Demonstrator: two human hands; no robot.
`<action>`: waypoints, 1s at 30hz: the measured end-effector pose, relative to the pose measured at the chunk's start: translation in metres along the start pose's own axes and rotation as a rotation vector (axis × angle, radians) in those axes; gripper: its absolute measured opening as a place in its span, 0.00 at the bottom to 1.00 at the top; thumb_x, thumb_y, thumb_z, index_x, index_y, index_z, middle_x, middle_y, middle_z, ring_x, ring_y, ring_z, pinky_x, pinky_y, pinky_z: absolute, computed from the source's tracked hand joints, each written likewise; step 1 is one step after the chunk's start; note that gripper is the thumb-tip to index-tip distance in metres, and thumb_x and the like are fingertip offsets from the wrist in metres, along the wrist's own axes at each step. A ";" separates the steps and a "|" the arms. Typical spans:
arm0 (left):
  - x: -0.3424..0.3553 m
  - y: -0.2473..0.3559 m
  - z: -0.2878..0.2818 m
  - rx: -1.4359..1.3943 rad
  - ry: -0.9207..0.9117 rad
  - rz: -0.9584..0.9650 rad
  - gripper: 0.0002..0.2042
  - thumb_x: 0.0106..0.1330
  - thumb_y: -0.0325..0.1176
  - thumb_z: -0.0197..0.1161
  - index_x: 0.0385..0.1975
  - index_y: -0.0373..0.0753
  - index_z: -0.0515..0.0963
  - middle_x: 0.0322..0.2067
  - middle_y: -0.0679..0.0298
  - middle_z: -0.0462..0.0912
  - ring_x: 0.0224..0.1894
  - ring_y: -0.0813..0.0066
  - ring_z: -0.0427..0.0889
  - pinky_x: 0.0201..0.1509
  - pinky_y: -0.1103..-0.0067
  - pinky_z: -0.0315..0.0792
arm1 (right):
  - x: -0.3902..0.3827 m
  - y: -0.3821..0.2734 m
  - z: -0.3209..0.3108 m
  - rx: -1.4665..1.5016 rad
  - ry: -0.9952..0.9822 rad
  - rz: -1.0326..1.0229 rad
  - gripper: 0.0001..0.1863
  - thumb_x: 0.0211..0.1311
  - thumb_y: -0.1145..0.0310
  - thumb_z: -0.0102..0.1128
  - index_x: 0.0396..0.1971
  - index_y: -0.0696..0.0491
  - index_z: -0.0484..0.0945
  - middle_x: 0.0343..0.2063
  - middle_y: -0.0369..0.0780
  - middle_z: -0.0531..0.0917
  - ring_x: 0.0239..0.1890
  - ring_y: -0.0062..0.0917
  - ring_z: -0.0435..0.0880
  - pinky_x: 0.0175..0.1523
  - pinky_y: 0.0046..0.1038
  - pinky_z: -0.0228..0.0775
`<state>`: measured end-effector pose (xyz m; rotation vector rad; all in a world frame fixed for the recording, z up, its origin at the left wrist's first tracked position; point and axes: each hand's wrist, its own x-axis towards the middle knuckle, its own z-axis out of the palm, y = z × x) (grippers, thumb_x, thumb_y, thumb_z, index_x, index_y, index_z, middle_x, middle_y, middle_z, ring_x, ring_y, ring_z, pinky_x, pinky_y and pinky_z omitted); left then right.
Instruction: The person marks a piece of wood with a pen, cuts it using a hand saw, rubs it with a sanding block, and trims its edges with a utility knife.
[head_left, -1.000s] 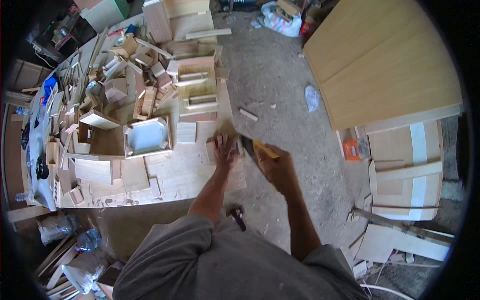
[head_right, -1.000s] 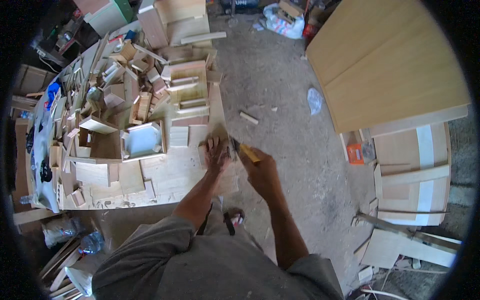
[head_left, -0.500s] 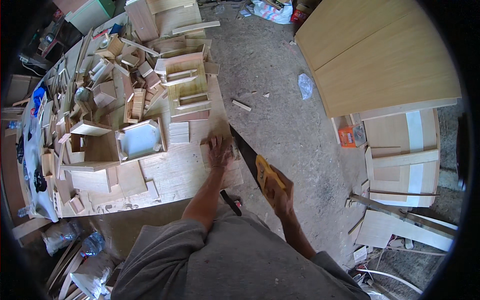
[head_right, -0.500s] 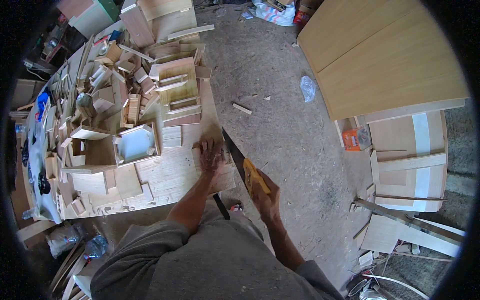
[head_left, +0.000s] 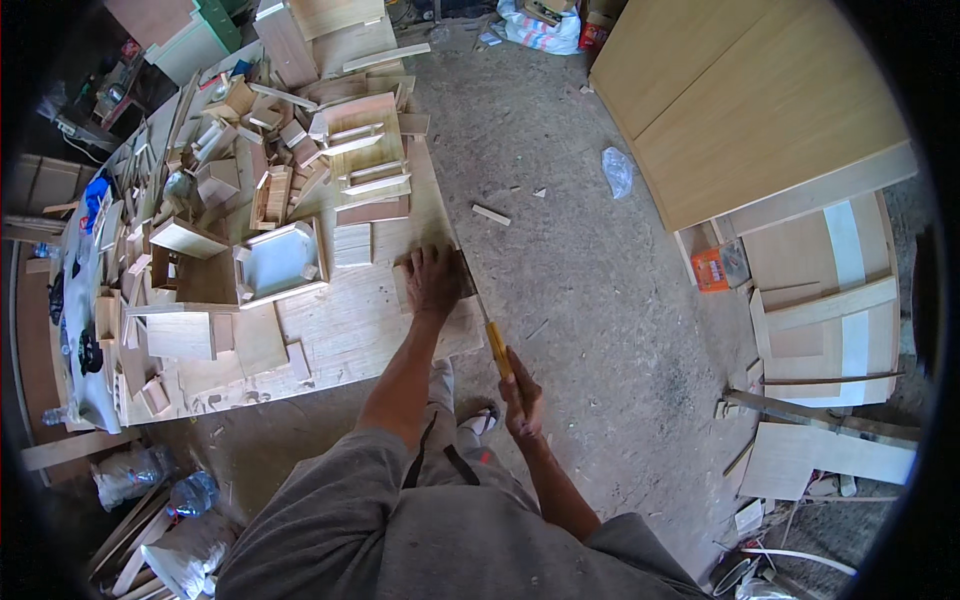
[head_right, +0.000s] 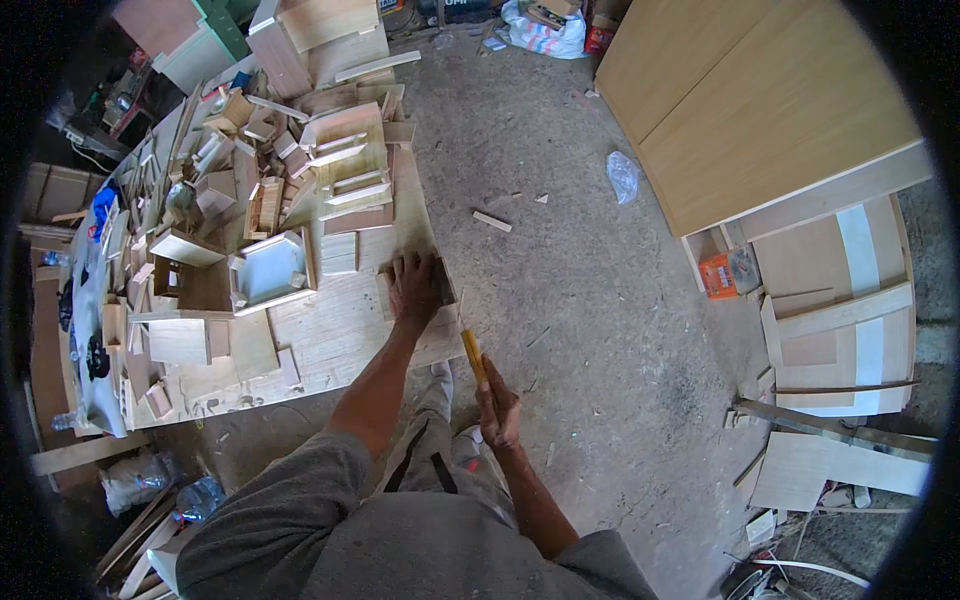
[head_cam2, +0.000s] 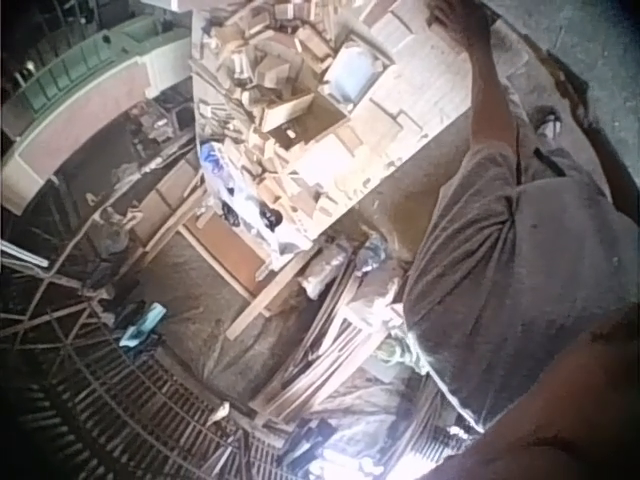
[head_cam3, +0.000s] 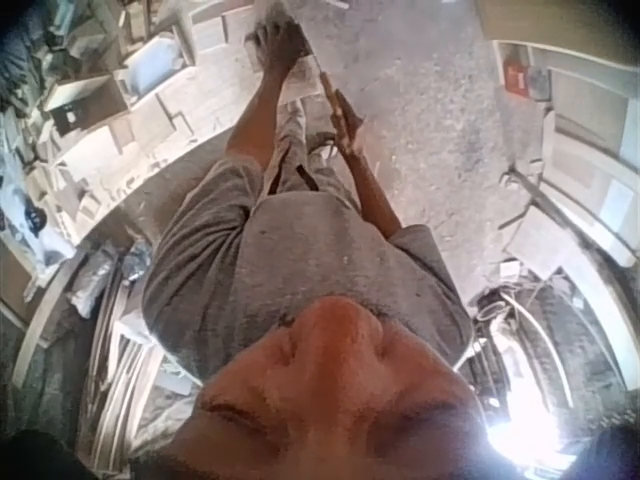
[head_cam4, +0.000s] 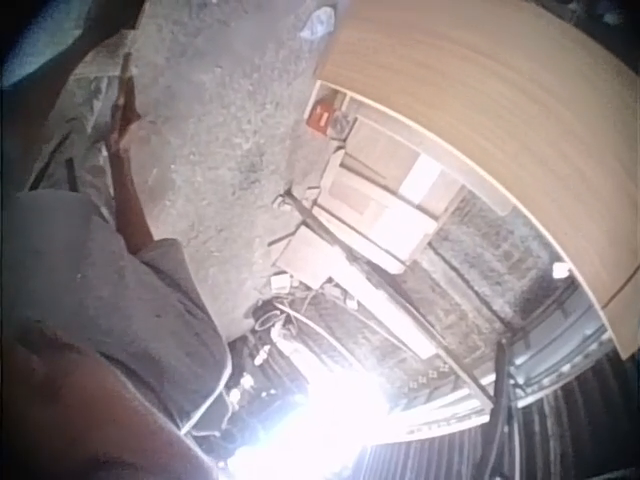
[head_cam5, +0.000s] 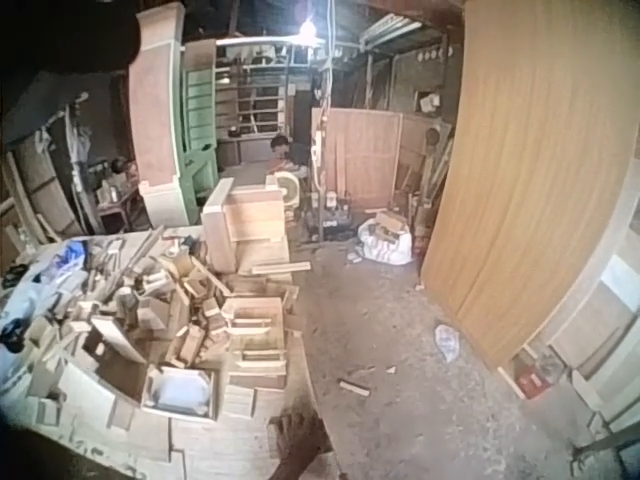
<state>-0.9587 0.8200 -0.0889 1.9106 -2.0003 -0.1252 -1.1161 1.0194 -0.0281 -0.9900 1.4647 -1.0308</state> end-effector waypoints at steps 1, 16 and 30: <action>-0.001 0.001 0.001 0.022 0.089 0.035 0.12 0.65 0.42 0.54 0.42 0.44 0.77 0.41 0.55 0.74 0.50 0.53 0.70 0.56 0.57 0.60 | -0.005 0.009 -0.001 0.000 0.002 -0.009 0.26 0.72 0.62 0.46 0.63 0.62 0.65 0.35 0.37 0.78 0.29 0.16 0.69 0.37 0.18 0.65; 0.000 0.003 0.002 0.015 0.011 -0.043 0.15 0.63 0.46 0.56 0.44 0.46 0.78 0.47 0.55 0.73 0.54 0.54 0.68 0.57 0.54 0.59 | -0.035 0.040 -0.005 0.058 0.132 -0.168 0.24 0.71 0.63 0.48 0.60 0.62 0.70 0.23 0.32 0.73 0.23 0.13 0.66 0.29 0.18 0.60; -0.003 -0.006 0.014 0.059 0.117 0.037 0.15 0.64 0.46 0.55 0.44 0.47 0.78 0.48 0.58 0.73 0.56 0.56 0.67 0.58 0.52 0.58 | -0.047 0.029 -0.010 0.098 0.116 -0.106 0.25 0.70 0.62 0.49 0.60 0.63 0.70 0.23 0.33 0.74 0.22 0.15 0.67 0.28 0.19 0.61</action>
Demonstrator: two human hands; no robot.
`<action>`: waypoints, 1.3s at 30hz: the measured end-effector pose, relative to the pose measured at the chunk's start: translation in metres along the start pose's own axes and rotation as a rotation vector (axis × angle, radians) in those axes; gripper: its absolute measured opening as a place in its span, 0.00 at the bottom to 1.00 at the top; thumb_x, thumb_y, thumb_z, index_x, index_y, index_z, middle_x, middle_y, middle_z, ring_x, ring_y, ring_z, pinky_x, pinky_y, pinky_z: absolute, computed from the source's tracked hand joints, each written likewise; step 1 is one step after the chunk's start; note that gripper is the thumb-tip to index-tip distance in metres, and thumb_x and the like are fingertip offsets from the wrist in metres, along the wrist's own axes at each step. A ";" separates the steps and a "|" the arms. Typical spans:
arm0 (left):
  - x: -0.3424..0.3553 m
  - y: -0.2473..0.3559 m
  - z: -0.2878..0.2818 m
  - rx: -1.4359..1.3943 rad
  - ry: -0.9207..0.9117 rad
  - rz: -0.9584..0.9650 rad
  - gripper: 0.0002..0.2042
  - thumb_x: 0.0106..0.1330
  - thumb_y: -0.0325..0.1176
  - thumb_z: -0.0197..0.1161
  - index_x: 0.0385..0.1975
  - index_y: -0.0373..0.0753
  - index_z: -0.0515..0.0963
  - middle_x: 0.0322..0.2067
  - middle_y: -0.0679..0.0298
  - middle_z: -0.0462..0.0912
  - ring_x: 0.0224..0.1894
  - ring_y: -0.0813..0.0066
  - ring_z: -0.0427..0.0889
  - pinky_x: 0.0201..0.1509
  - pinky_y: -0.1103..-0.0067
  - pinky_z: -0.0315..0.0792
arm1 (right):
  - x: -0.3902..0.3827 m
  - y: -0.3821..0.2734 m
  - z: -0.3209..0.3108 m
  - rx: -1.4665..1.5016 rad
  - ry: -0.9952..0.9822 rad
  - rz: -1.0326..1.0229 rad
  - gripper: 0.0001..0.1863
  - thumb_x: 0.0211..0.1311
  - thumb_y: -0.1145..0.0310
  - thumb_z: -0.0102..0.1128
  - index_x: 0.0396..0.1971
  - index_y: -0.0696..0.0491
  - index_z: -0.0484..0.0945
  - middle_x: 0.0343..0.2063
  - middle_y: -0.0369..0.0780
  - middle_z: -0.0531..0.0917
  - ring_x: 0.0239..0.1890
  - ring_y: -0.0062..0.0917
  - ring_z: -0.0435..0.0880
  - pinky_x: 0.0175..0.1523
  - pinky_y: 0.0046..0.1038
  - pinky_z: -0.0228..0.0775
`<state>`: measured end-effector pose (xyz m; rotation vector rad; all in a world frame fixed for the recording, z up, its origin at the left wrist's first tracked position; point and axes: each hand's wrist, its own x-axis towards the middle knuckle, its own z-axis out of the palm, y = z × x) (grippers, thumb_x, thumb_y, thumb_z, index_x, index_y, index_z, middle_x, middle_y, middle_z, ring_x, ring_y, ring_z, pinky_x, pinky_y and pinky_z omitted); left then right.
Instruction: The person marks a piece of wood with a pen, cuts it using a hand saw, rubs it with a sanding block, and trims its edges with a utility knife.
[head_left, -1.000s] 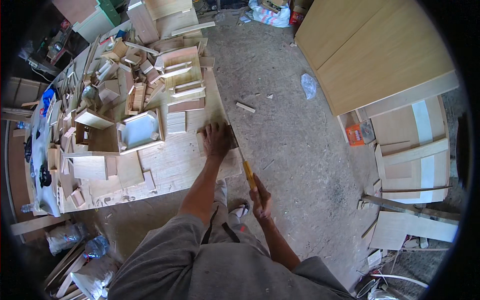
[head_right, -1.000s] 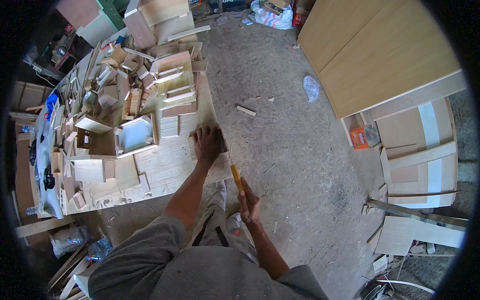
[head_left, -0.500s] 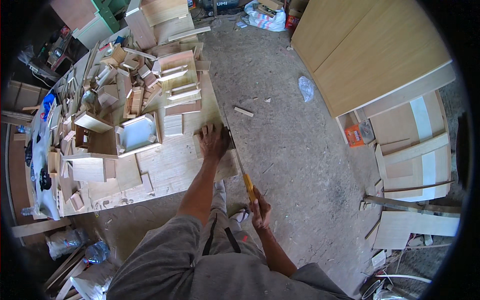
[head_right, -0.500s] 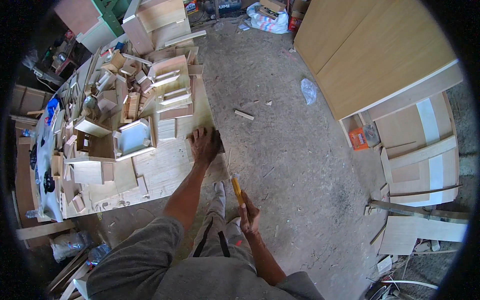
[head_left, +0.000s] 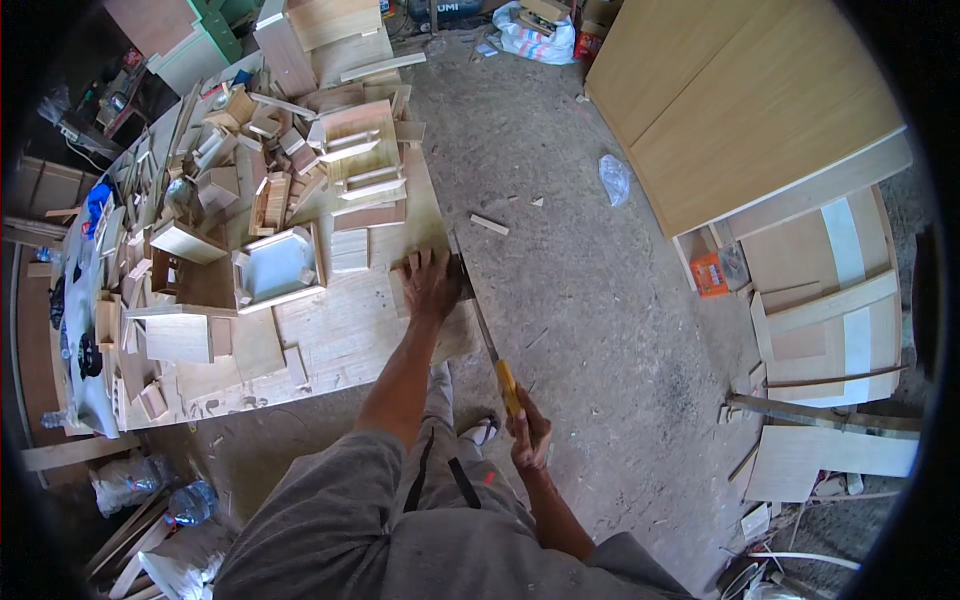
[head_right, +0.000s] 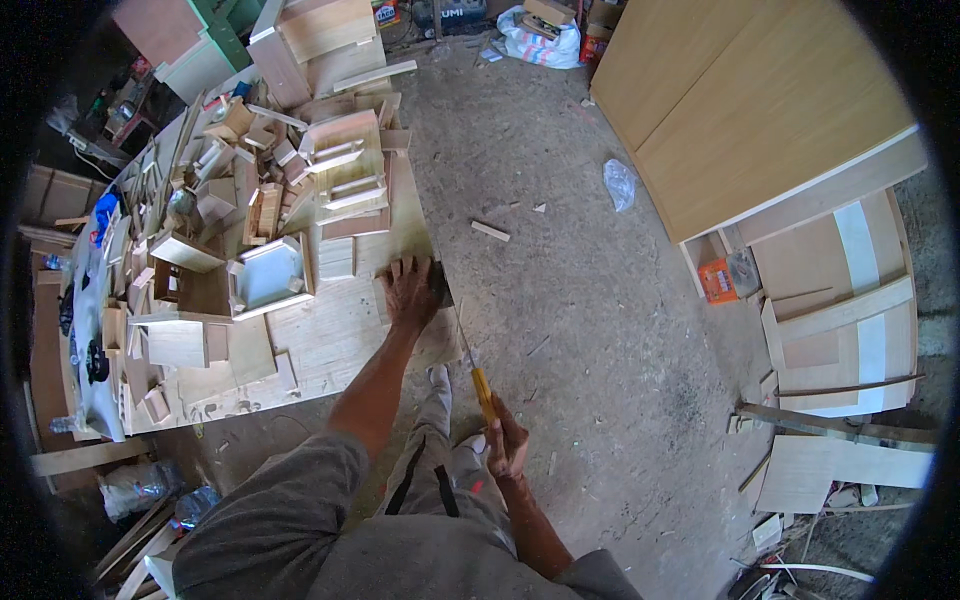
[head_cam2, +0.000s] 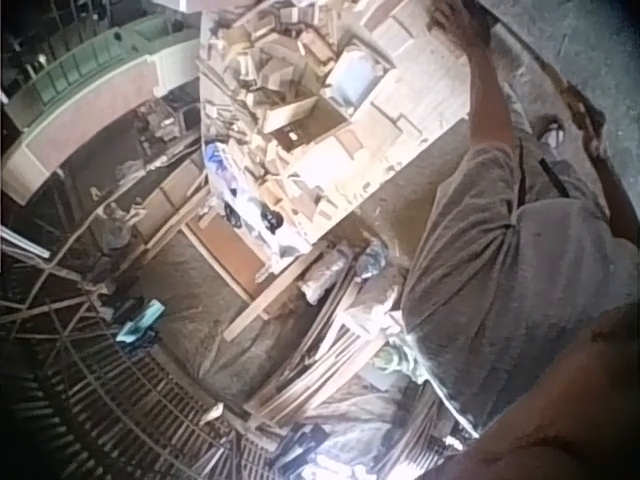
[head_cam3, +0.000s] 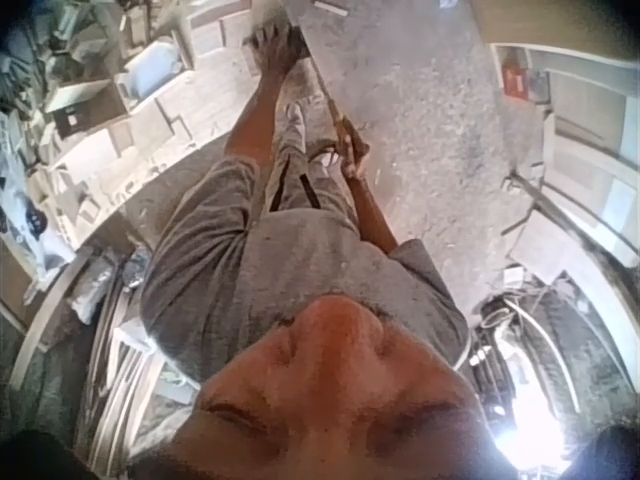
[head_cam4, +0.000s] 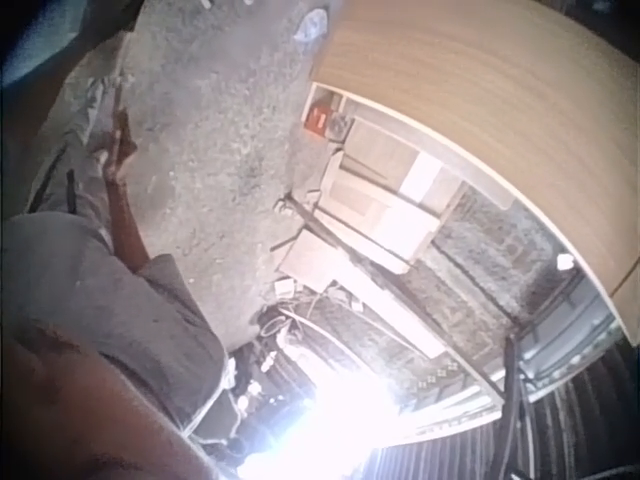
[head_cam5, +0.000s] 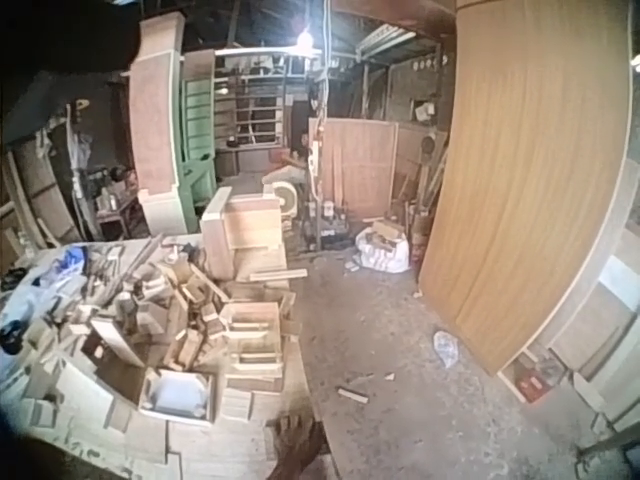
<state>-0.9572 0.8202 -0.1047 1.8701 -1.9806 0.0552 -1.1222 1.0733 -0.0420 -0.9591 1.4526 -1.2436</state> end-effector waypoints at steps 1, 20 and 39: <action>0.000 0.000 0.001 -0.017 0.016 -0.007 0.14 0.63 0.45 0.55 0.44 0.47 0.78 0.49 0.58 0.73 0.56 0.56 0.66 0.58 0.53 0.57 | 0.001 -0.002 0.000 0.008 0.002 0.059 0.25 0.71 0.60 0.49 0.60 0.62 0.70 0.26 0.36 0.76 0.23 0.16 0.68 0.29 0.20 0.62; -0.005 -0.002 0.003 0.120 -0.305 -0.023 0.21 0.61 0.38 0.53 0.57 0.50 0.70 0.58 0.60 0.67 0.64 0.57 0.60 0.64 0.53 0.53 | -0.012 0.027 0.001 -0.062 -0.037 -0.158 0.23 0.72 0.69 0.45 0.63 0.61 0.65 0.27 0.37 0.80 0.25 0.19 0.73 0.33 0.24 0.69; -0.010 -0.009 0.013 0.123 -0.192 0.076 0.21 0.59 0.36 0.53 0.55 0.46 0.72 0.56 0.61 0.69 0.62 0.59 0.62 0.64 0.53 0.54 | -0.006 0.001 0.013 -0.450 0.176 -0.130 0.16 0.63 0.74 0.58 0.50 0.64 0.78 0.40 0.54 0.84 0.37 0.29 0.88 0.39 0.26 0.77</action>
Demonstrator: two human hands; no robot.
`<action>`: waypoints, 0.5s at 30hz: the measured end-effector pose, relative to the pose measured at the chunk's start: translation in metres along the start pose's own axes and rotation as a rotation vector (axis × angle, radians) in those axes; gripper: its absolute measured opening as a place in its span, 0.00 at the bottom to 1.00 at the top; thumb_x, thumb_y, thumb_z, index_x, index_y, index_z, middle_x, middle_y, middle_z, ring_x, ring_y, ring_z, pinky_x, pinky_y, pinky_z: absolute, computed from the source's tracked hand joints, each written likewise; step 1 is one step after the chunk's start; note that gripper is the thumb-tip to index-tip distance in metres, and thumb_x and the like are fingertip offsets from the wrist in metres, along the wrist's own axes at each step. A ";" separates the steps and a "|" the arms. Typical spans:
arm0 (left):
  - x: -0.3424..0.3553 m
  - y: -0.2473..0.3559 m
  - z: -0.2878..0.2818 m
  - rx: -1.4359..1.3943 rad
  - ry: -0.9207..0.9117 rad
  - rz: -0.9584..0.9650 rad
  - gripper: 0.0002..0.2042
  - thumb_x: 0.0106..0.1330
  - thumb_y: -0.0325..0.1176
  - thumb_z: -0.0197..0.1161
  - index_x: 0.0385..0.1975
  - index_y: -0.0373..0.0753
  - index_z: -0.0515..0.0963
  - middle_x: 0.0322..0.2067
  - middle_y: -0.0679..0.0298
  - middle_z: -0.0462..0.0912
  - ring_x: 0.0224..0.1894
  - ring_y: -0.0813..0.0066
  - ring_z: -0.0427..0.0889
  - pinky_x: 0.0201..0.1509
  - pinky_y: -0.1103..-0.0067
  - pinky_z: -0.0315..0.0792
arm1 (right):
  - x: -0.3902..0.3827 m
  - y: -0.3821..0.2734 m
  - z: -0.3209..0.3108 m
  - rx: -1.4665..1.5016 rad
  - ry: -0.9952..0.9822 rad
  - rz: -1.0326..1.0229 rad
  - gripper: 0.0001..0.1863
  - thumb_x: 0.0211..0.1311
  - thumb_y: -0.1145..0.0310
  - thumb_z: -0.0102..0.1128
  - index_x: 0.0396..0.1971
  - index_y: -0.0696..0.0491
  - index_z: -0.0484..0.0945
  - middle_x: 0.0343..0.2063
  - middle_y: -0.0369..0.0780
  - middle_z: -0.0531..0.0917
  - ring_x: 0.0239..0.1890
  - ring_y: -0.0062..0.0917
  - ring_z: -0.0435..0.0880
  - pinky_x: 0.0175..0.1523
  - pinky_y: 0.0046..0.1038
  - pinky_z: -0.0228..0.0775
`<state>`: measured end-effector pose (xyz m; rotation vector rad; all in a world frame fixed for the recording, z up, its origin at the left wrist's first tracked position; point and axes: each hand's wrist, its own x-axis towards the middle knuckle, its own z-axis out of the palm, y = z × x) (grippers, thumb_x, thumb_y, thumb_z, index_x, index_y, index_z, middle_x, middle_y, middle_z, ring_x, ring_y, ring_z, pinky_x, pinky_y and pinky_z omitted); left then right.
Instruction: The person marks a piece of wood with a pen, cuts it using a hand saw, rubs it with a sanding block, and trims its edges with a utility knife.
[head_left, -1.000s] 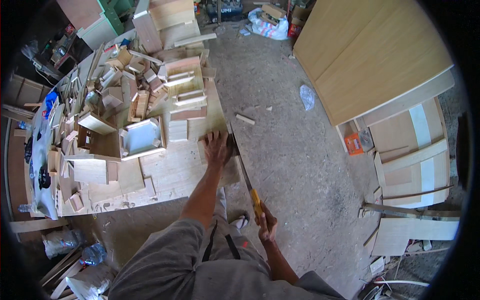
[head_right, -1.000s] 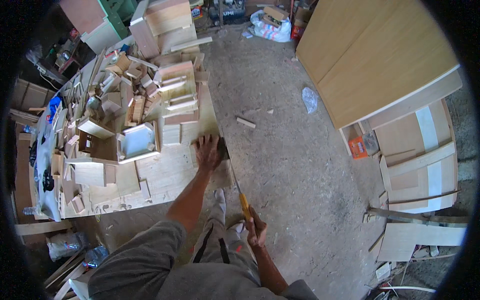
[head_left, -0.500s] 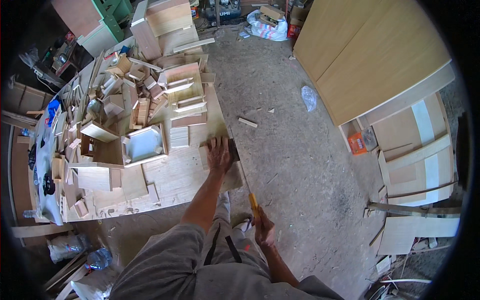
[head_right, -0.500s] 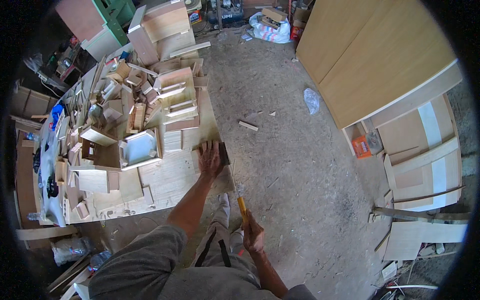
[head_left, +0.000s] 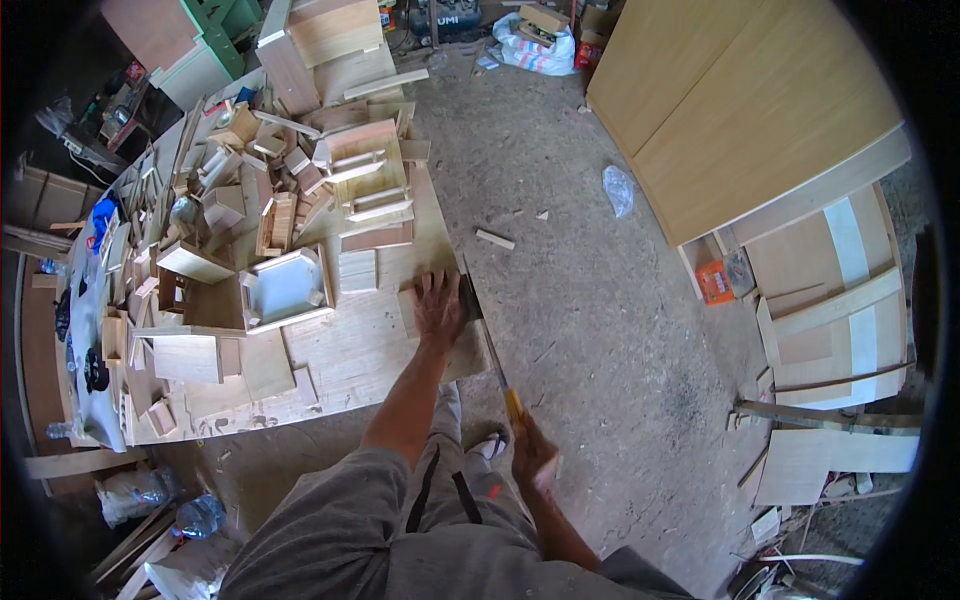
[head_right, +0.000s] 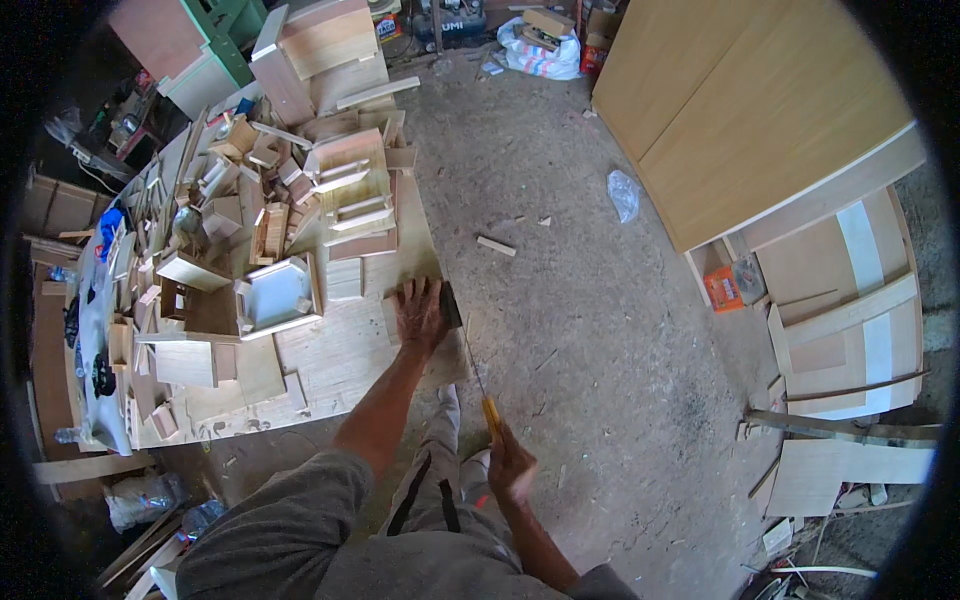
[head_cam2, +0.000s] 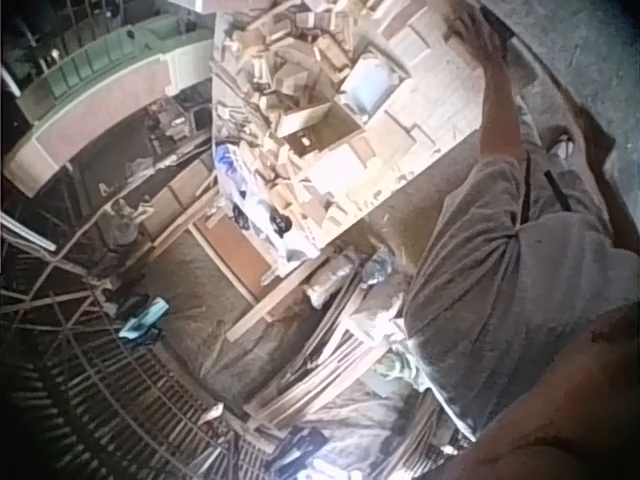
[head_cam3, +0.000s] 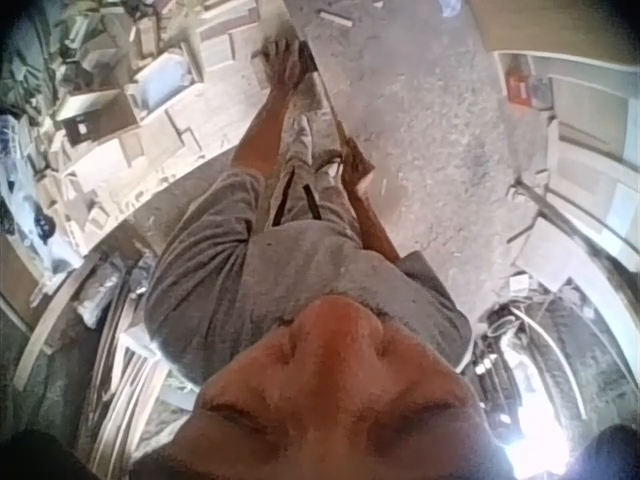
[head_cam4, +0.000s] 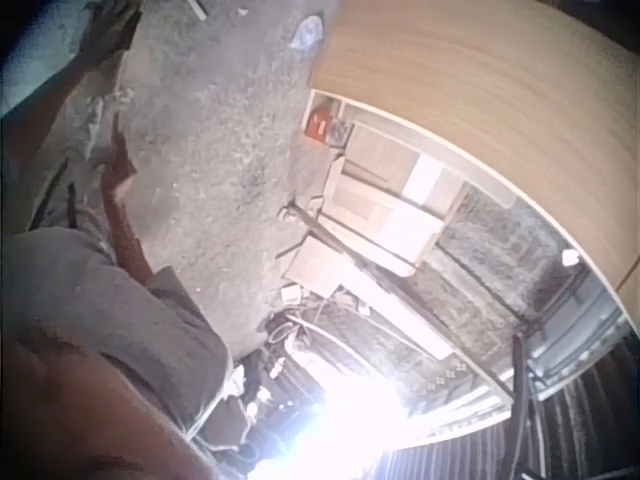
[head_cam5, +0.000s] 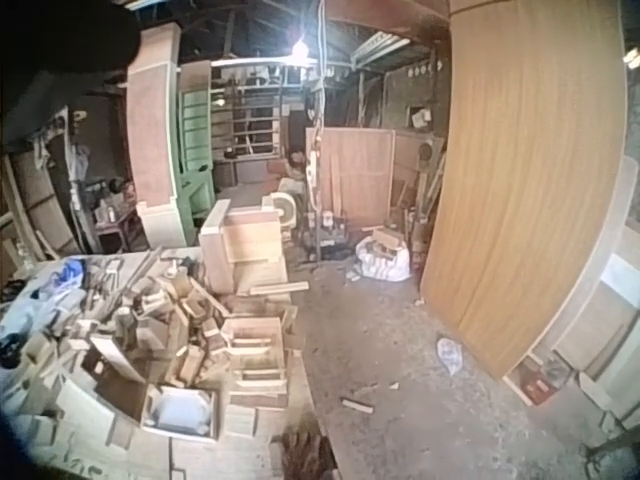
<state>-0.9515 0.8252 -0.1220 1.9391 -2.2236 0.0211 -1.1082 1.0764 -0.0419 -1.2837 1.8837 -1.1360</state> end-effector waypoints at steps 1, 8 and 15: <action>0.002 0.004 -0.004 -0.031 0.046 0.006 0.21 0.59 0.36 0.54 0.54 0.46 0.72 0.55 0.61 0.69 0.62 0.59 0.62 0.63 0.53 0.55 | 0.009 -0.005 0.006 -0.023 -0.002 0.060 0.16 0.63 0.74 0.59 0.50 0.64 0.78 0.36 0.54 0.85 0.33 0.28 0.87 0.36 0.26 0.76; 0.005 -0.004 0.010 0.045 0.151 0.013 0.18 0.59 0.37 0.54 0.51 0.47 0.73 0.50 0.61 0.72 0.57 0.60 0.65 0.57 0.52 0.61 | -0.018 -0.009 -0.011 -0.057 0.019 -0.069 0.17 0.62 0.74 0.61 0.50 0.63 0.78 0.23 0.50 0.83 0.20 0.21 0.79 0.26 0.24 0.71; 0.003 -0.007 -0.003 0.028 0.052 0.002 0.20 0.59 0.37 0.56 0.54 0.48 0.72 0.55 0.60 0.69 0.62 0.56 0.62 0.61 0.51 0.56 | -0.013 -0.004 -0.003 -0.031 0.038 -0.121 0.16 0.65 0.70 0.58 0.50 0.61 0.79 0.25 0.53 0.82 0.22 0.19 0.77 0.27 0.25 0.70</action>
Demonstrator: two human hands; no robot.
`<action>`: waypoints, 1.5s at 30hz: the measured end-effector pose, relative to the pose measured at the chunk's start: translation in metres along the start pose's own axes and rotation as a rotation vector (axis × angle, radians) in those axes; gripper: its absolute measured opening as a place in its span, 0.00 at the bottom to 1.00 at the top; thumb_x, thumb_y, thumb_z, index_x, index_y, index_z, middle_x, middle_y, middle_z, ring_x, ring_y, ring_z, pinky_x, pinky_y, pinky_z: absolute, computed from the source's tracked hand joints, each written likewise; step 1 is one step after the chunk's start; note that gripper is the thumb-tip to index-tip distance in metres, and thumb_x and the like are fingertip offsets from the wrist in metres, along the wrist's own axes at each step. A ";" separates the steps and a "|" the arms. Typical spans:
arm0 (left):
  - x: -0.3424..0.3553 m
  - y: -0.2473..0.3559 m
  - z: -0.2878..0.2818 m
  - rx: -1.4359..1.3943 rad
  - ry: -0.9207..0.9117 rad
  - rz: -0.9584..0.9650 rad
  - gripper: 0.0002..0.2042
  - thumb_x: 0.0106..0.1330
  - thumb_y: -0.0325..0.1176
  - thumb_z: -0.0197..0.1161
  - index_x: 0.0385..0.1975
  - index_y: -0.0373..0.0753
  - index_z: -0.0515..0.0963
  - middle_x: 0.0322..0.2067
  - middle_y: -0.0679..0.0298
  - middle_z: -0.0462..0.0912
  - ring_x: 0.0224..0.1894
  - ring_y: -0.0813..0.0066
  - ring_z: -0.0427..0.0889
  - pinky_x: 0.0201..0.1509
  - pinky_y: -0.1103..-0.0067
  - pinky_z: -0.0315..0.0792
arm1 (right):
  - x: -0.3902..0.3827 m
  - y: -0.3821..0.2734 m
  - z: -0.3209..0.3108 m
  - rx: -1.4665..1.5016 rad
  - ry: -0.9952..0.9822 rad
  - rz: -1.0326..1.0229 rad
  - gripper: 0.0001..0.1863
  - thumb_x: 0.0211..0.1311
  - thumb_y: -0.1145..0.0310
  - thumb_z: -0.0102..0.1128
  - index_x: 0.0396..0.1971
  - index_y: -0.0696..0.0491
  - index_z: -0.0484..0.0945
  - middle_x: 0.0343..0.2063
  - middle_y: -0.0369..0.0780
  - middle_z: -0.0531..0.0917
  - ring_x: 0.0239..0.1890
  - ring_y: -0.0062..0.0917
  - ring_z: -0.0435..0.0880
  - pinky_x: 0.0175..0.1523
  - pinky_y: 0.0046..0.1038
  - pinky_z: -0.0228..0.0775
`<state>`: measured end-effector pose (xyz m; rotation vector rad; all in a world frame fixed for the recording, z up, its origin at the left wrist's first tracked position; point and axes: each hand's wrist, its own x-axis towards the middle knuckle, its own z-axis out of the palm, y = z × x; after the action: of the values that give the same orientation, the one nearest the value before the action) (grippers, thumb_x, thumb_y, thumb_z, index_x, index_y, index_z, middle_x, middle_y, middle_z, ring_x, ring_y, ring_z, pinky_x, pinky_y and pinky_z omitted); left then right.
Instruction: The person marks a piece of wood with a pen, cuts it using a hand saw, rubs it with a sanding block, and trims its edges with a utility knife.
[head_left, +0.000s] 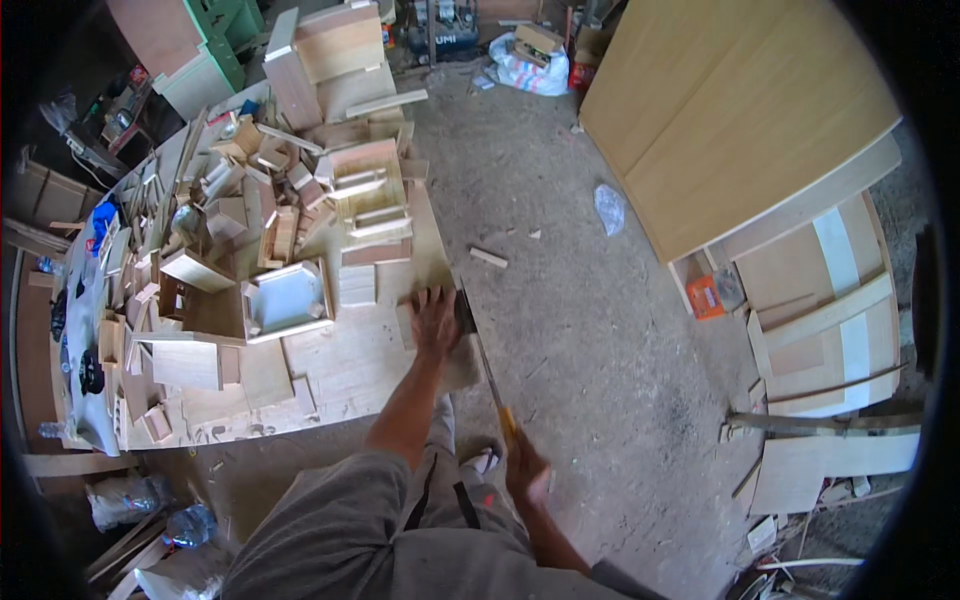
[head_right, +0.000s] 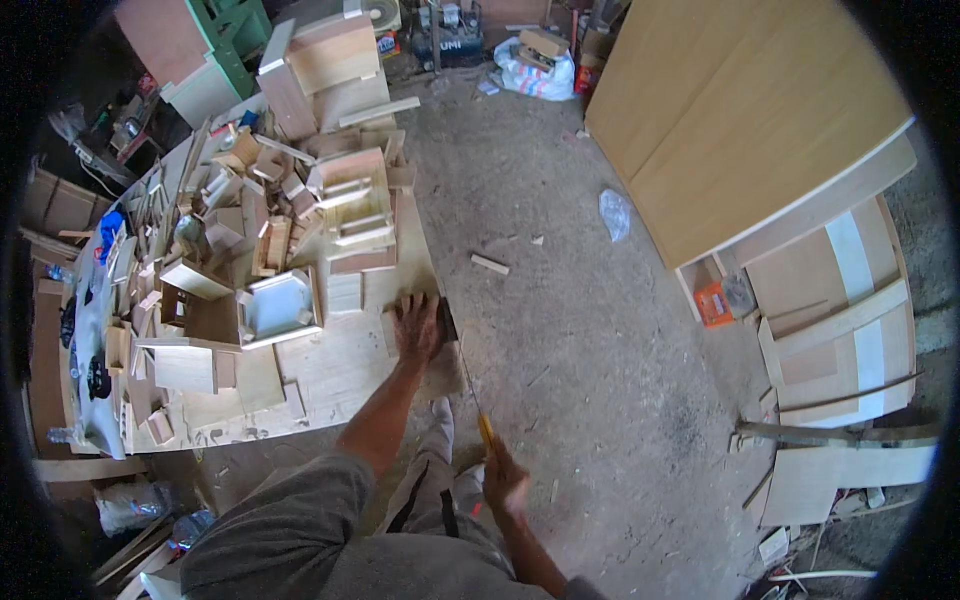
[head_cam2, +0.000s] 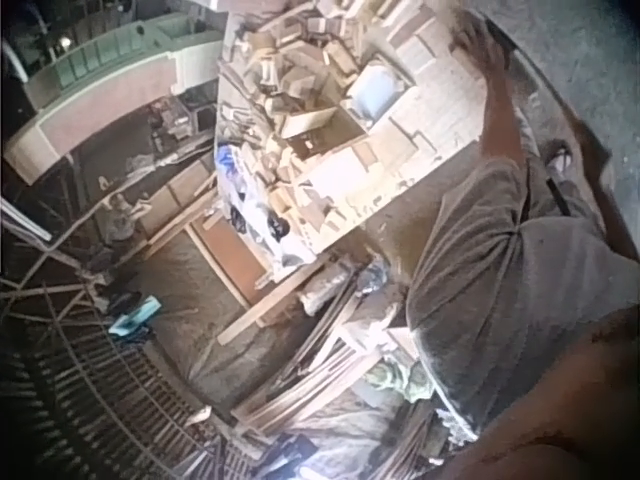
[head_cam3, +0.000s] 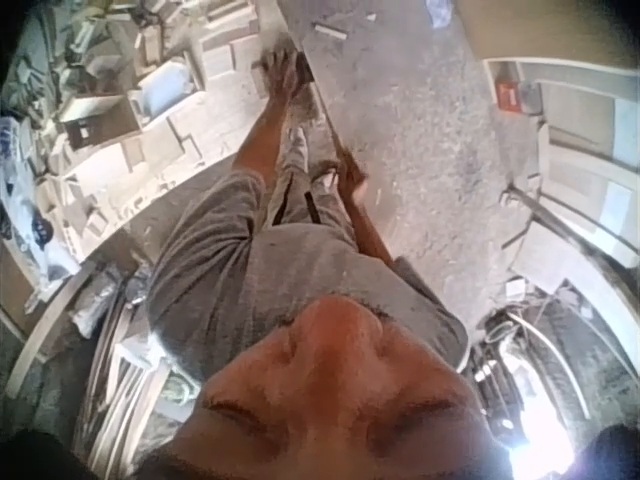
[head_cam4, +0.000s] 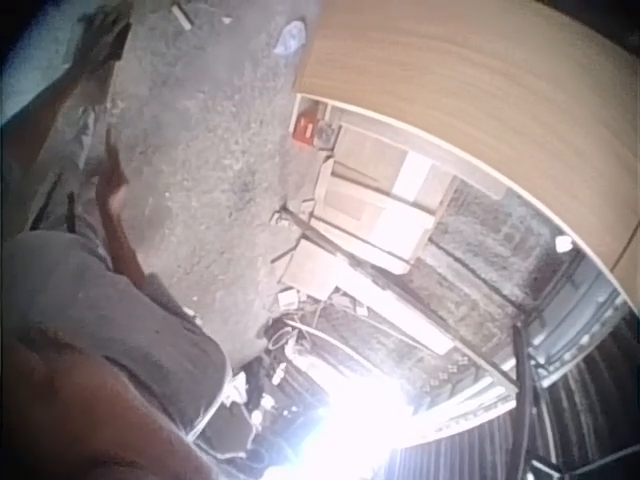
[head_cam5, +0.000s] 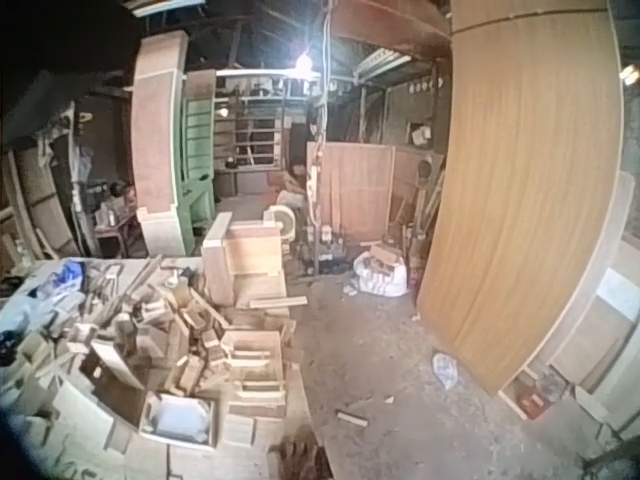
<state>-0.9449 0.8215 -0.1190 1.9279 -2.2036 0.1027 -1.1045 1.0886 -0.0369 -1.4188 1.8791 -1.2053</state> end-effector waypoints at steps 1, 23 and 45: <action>0.004 0.001 0.005 0.000 0.016 -0.005 0.20 0.59 0.37 0.56 0.54 0.48 0.72 0.55 0.60 0.69 0.62 0.56 0.62 0.61 0.51 0.56 | -0.004 0.007 -0.002 0.009 0.056 -0.097 0.17 0.64 0.70 0.58 0.51 0.60 0.78 0.26 0.54 0.81 0.19 0.23 0.76 0.25 0.27 0.69; 0.005 0.018 -0.013 -0.108 -0.044 -0.058 0.18 0.62 0.38 0.53 0.53 0.50 0.74 0.53 0.60 0.72 0.61 0.57 0.63 0.62 0.53 0.57 | 0.045 -0.020 0.000 -0.111 -0.140 0.172 0.17 0.61 0.73 0.60 0.49 0.63 0.79 0.27 0.55 0.83 0.25 0.29 0.85 0.29 0.31 0.76; 0.007 0.014 -0.010 -0.121 -0.040 -0.028 0.17 0.60 0.40 0.56 0.50 0.47 0.73 0.52 0.60 0.71 0.59 0.54 0.64 0.58 0.50 0.57 | 0.051 -0.035 -0.002 -0.139 -0.159 0.210 0.16 0.60 0.72 0.63 0.48 0.59 0.81 0.23 0.52 0.83 0.20 0.23 0.83 0.25 0.28 0.72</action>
<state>-0.9585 0.8190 -0.1063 1.9102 -2.1542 -0.0725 -1.1064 1.0392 0.0005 -1.3070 1.9741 -0.8524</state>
